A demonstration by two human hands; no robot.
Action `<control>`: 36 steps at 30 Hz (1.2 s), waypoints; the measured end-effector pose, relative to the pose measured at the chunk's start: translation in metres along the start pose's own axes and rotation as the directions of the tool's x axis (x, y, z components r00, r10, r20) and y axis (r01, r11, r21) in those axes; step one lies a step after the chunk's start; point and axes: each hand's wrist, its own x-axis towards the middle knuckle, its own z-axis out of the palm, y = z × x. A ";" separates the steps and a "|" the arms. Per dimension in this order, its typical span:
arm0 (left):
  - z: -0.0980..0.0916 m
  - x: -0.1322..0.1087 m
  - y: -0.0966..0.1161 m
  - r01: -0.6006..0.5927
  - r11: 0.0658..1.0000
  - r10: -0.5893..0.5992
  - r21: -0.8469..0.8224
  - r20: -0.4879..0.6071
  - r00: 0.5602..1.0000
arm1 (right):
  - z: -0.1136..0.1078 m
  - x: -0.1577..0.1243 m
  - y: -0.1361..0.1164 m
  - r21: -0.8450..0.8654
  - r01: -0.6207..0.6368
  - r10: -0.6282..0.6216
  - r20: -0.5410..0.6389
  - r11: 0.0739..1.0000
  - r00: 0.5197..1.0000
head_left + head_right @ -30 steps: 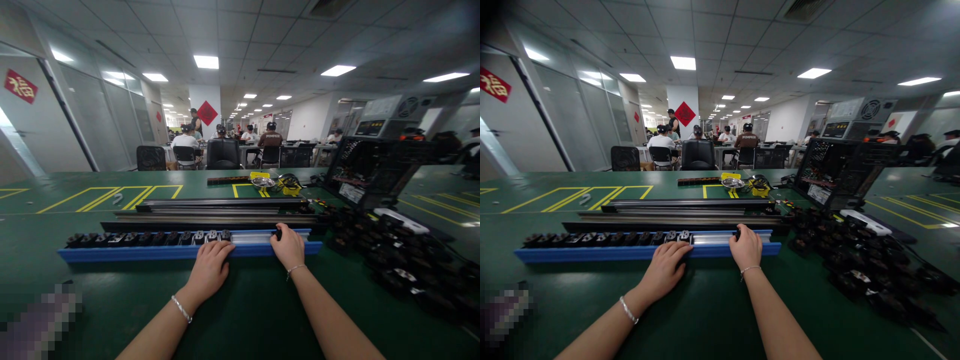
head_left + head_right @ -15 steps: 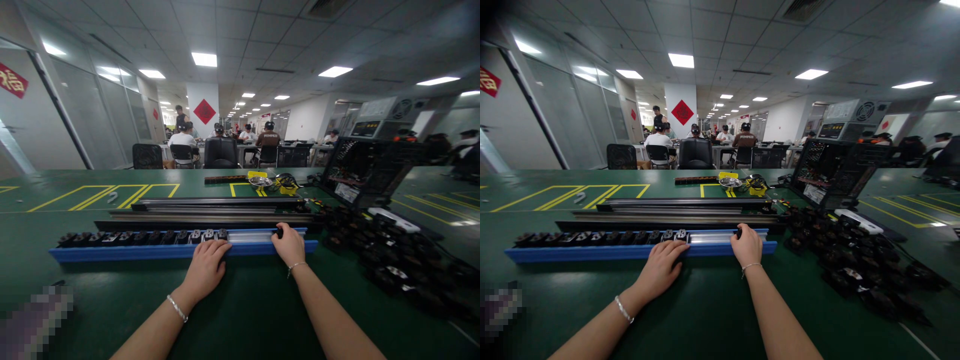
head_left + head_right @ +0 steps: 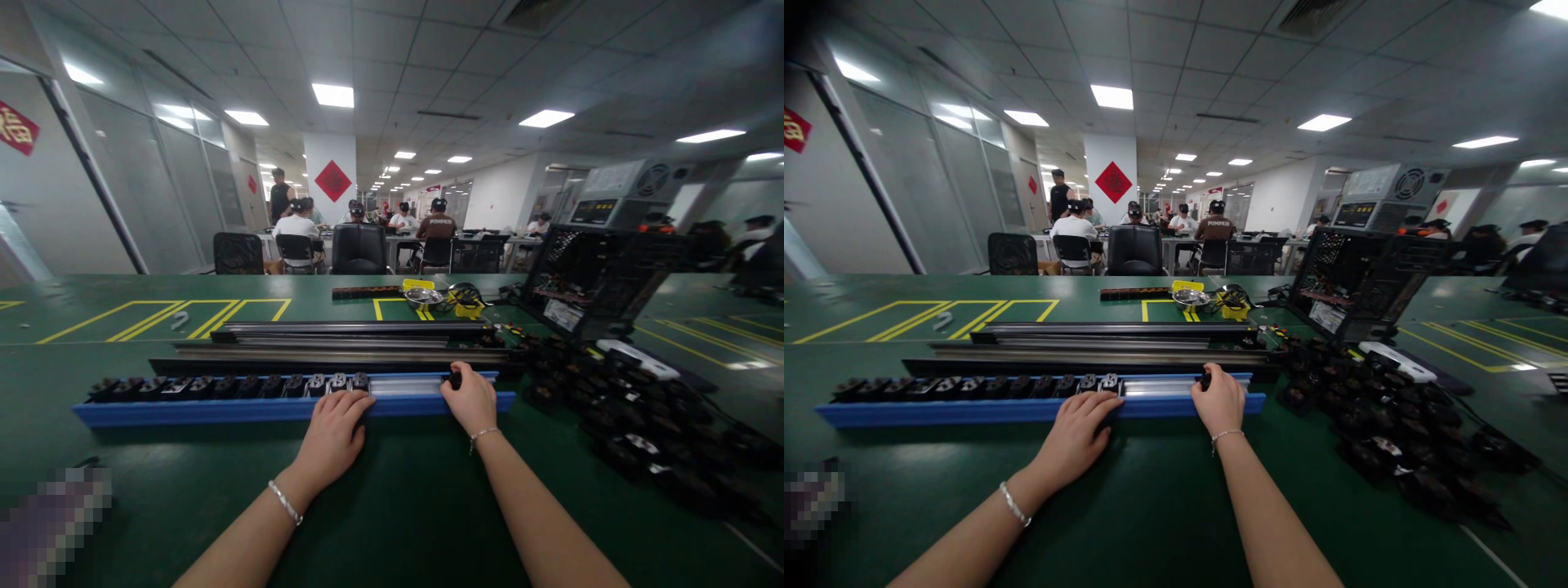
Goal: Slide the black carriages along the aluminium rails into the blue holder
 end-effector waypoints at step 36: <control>-0.002 0.000 0.001 0.008 1.000 -0.008 0.000 0.005 1.000 | -0.002 0.003 0.016 -0.078 -0.037 0.033 -0.047 0.996 0.998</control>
